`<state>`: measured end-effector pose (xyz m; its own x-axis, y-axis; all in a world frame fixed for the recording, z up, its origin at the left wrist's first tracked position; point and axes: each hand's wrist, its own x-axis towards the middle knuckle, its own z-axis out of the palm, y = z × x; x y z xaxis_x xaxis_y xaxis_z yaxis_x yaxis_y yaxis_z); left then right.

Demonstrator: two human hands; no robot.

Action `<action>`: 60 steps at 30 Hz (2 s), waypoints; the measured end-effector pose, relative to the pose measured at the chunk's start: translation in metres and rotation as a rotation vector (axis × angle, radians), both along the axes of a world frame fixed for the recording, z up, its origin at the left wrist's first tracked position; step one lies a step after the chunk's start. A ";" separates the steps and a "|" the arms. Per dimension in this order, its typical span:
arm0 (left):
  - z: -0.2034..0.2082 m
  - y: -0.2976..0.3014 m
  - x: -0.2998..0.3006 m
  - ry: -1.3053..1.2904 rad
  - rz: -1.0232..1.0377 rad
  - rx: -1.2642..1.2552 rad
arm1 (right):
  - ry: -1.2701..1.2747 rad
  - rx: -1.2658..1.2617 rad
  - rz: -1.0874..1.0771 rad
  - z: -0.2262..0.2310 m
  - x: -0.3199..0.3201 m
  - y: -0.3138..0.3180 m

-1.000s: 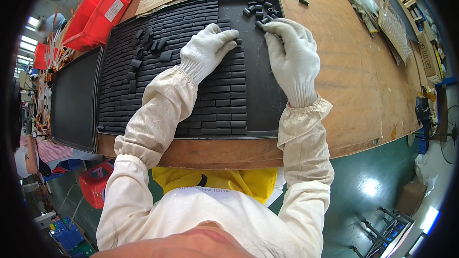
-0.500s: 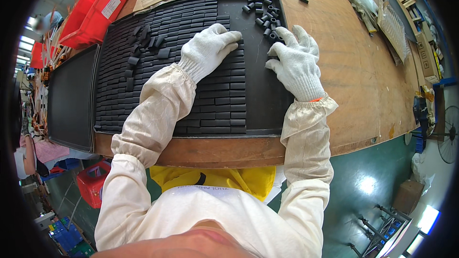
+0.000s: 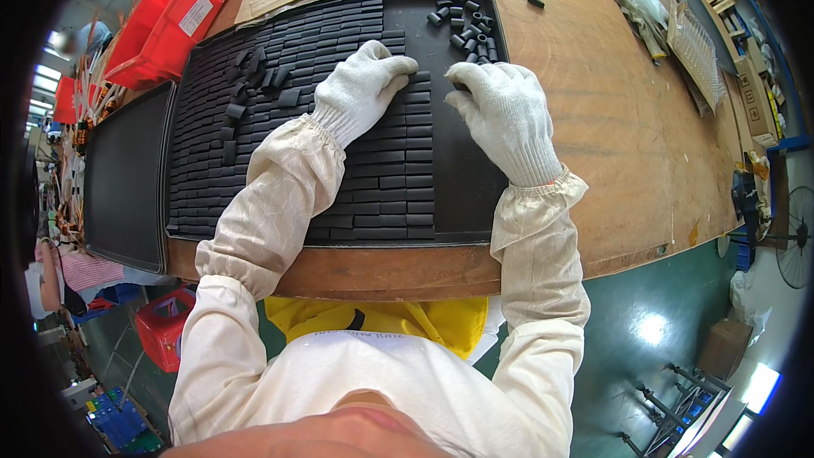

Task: Sort and arrange small black electronic components into a slotted tray.

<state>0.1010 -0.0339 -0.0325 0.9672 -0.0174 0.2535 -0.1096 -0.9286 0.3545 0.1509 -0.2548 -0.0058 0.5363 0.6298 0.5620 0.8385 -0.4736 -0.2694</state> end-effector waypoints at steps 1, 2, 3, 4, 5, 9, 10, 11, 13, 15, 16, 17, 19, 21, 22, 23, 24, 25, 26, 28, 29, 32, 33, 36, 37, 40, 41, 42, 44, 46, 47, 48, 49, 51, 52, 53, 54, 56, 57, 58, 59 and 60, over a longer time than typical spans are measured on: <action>0.001 -0.001 -0.001 0.001 0.000 0.000 | -0.001 -0.020 0.004 0.000 0.000 0.000; 0.003 -0.002 -0.001 0.017 0.011 0.010 | -0.001 -0.020 0.004 -0.001 0.000 0.001; 0.005 -0.003 -0.002 0.032 0.023 0.020 | -0.006 -0.023 0.008 -0.002 -0.001 0.001; 0.006 -0.004 -0.003 0.031 0.025 0.020 | -0.013 -0.025 0.015 -0.002 -0.001 0.001; 0.008 -0.004 -0.004 0.018 0.013 -0.003 | -0.014 -0.025 0.017 -0.002 -0.002 0.001; 0.010 -0.005 -0.006 0.033 -0.039 0.063 | -0.084 -0.002 -0.035 -0.003 -0.004 0.001; 0.007 -0.005 -0.006 0.032 -0.037 0.063 | -0.102 0.015 -0.044 -0.003 -0.004 0.003; 0.001 -0.005 -0.006 0.052 -0.093 -0.355 | -0.103 0.015 -0.041 -0.001 -0.006 0.005; 0.003 -0.005 -0.008 0.073 -0.151 -0.776 | -0.038 0.147 -0.055 0.004 -0.010 0.009; 0.022 -0.006 -0.014 0.573 -0.202 -1.641 | -0.024 0.178 -0.031 0.007 -0.013 0.009; 0.020 -0.009 -0.014 0.591 -0.200 -1.560 | -0.009 0.216 0.006 0.008 -0.015 0.011; 0.020 -0.009 -0.015 0.588 -0.197 -1.560 | -0.008 0.217 0.010 0.008 -0.017 0.013; 0.022 -0.011 -0.020 0.626 -0.159 -1.597 | -0.019 0.162 0.102 0.007 -0.020 0.015; 0.027 -0.015 -0.024 0.627 -0.160 -1.542 | -0.016 0.141 0.142 0.007 -0.024 0.019; 0.028 -0.017 -0.025 0.629 -0.166 -1.486 | -0.016 0.120 0.179 0.007 -0.026 0.020; 0.026 -0.018 -0.025 0.630 -0.167 -1.487 | -0.016 0.099 0.215 0.006 -0.028 0.022; 0.022 -0.019 -0.025 0.635 -0.183 -1.485 | -0.027 0.140 0.226 0.002 -0.027 0.024; 0.018 -0.019 -0.025 0.636 -0.195 -1.482 | -0.028 0.141 0.227 0.003 -0.026 0.024; 0.014 -0.014 -0.023 0.668 -0.278 -1.550 | -0.043 0.127 0.233 0.003 -0.024 0.022; 0.014 -0.017 -0.024 0.665 -0.258 -1.612 | -0.057 0.115 0.237 0.006 -0.023 0.019; 0.015 -0.018 -0.025 0.662 -0.237 -1.675 | -0.085 0.103 0.172 0.008 -0.023 0.018; 0.016 -0.016 -0.024 0.641 -0.364 -1.742 | -0.093 0.096 0.031 0.010 -0.022 0.012; 0.019 -0.015 -0.026 0.643 -0.366 -1.739 | -0.074 0.100 -0.041 0.010 -0.022 0.010; 0.029 -0.015 -0.033 0.688 -0.262 -1.681 | -0.041 0.169 -0.032 0.002 -0.016 0.011; 0.030 -0.017 -0.035 0.652 -0.228 -1.706 | -0.025 0.206 -0.020 0.002 -0.015 0.009; 0.027 -0.015 -0.034 0.627 -0.187 -1.689 | -0.023 0.204 -0.010 0.005 -0.016 0.007; 0.026 -0.013 -0.032 0.639 -0.177 -1.646 | -0.024 0.204 -0.010 0.004 -0.016 0.008; 0.025 -0.012 -0.031 0.639 -0.178 -1.645 | 0.009 0.242 0.006 0.004 -0.015 0.008; 0.024 -0.009 -0.032 0.620 -0.211 -1.683 | 0.044 0.281 0.026 0.004 -0.017 0.010; 0.024 -0.010 -0.032 0.601 -0.167 -1.651 | 0.267 0.384 0.015 0.007 -0.022 0.012; 0.025 -0.010 -0.032 0.583 -0.126 -1.619 | 0.266 0.383 0.014 0.008 -0.023 0.013; 0.024 -0.010 -0.031 0.584 -0.127 -1.619 | 0.279 0.403 0.013 0.009 -0.023 0.014; 0.023 -0.008 -0.030 0.569 -0.134 -1.603 | 0.292 0.422 0.011 0.009 -0.024 0.015; 0.022 -0.006 -0.029 0.555 -0.143 -1.586 | 0.429 0.476 0.028 0.009 -0.027 0.015; 0.020 -0.005 -0.029 0.545 -0.150 -1.587 | 0.567 0.529 0.047 0.009 -0.028 0.015; 0.020 -0.005 -0.028 0.535 -0.158 -1.588 | 0.567 0.530 0.047 0.007 -0.027 0.014; 0.021 -0.005 -0.028 0.535 -0.158 -1.587 | 0.567 0.533 0.059 0.002 -0.025 0.012; 0.023 -0.009 -0.028 0.504 -0.113 -1.513 | 0.568 0.537 0.068 0.000 -0.020 0.009; 0.024 -0.011 -0.027 0.506 -0.114 -1.513 | 0.493 0.447 0.111 0.003 -0.018 0.008; 0.026 -0.012 -0.028 0.487 -0.102 -1.448 | 0.418 0.359 0.156 0.005 -0.017 0.009; 0.027 -0.012 -0.029 0.468 -0.091 -1.382 | 0.418 0.361 0.158 0.006 -0.018 0.010; 0.028 -0.013 -0.031 0.468 -0.089 -1.381 | 0.378 0.363 0.164 0.006 -0.019 0.012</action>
